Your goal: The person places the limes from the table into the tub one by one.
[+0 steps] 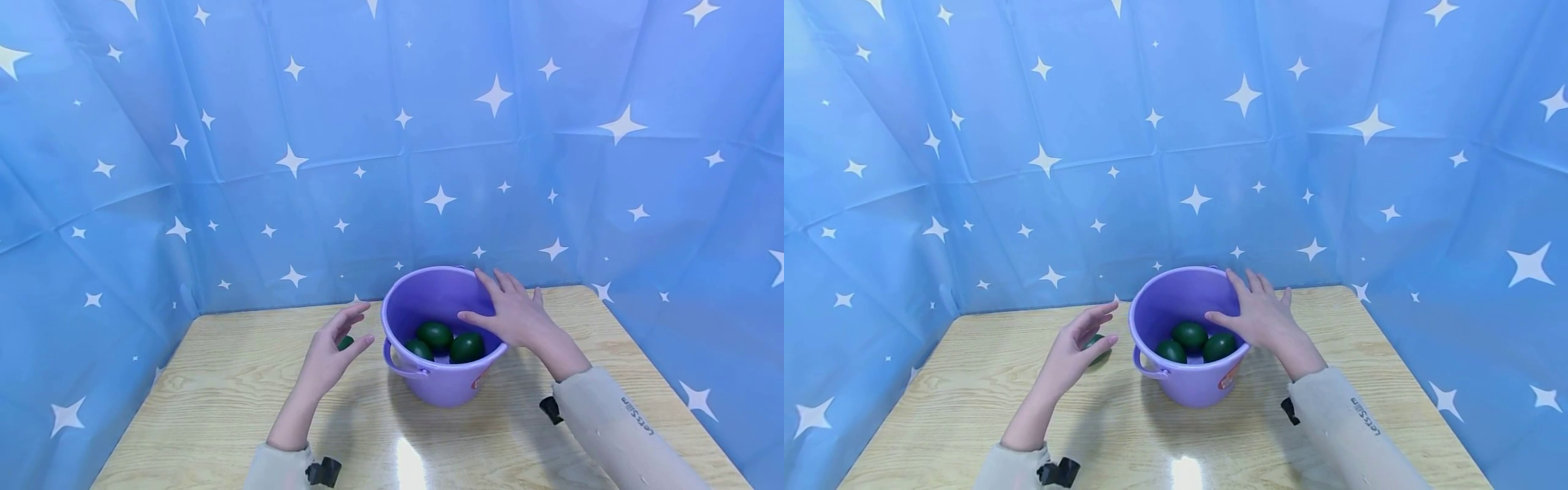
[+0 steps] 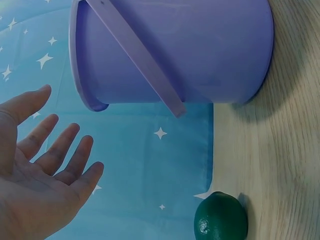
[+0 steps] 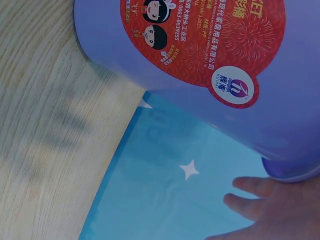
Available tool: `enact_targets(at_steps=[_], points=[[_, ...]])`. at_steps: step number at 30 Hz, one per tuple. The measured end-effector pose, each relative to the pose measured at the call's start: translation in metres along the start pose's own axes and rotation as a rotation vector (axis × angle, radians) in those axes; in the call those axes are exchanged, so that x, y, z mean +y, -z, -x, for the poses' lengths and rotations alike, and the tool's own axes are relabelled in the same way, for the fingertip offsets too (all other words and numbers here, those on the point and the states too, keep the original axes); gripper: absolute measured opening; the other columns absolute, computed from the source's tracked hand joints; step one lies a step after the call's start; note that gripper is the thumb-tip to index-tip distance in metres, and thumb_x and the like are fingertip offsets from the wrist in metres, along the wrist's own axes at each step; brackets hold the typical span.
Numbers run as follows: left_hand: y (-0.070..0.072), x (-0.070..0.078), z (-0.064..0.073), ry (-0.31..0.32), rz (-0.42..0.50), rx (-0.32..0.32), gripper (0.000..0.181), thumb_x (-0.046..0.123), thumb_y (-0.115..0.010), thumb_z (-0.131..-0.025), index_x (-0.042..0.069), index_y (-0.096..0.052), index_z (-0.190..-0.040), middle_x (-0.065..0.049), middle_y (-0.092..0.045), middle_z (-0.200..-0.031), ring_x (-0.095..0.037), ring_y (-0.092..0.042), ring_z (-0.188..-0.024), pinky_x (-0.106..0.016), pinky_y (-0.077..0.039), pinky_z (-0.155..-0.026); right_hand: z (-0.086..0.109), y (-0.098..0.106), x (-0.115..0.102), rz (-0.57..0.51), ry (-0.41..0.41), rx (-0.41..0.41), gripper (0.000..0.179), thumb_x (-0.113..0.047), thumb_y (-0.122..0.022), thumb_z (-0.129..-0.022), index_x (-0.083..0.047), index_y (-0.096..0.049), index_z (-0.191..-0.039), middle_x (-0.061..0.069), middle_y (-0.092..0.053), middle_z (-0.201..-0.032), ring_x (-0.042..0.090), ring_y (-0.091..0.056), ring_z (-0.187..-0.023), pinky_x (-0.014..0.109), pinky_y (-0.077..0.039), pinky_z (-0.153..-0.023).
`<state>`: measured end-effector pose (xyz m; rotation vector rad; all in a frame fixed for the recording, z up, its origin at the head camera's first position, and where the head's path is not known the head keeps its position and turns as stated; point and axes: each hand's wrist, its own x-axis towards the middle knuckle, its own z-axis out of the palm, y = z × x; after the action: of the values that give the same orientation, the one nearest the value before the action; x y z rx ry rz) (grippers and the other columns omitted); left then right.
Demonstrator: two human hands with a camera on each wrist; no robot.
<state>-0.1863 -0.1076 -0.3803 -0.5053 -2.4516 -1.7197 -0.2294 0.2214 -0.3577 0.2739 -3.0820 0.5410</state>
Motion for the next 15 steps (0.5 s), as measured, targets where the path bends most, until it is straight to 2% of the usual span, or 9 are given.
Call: enact_targets(at_steps=[15], points=[[0.0062, -0.0098, -0.0049, 0.035, -0.062, 0.011, 0.053, 0.013, -0.072, -0.091, 0.01, -0.055, -0.141, -0.01, -0.054, -0.148, -0.032, -0.049, -0.138, -0.049, -0.036, -0.12, 0.0002, 0.0002, -0.0002, -0.001, 0.0, -0.005, 0.1, -0.075, -0.051, -0.088, -0.017, -0.015, -0.161, 0.029, -0.015, -0.163, 0.053, -0.012, -0.149, 0.086, -0.005, -0.108]])
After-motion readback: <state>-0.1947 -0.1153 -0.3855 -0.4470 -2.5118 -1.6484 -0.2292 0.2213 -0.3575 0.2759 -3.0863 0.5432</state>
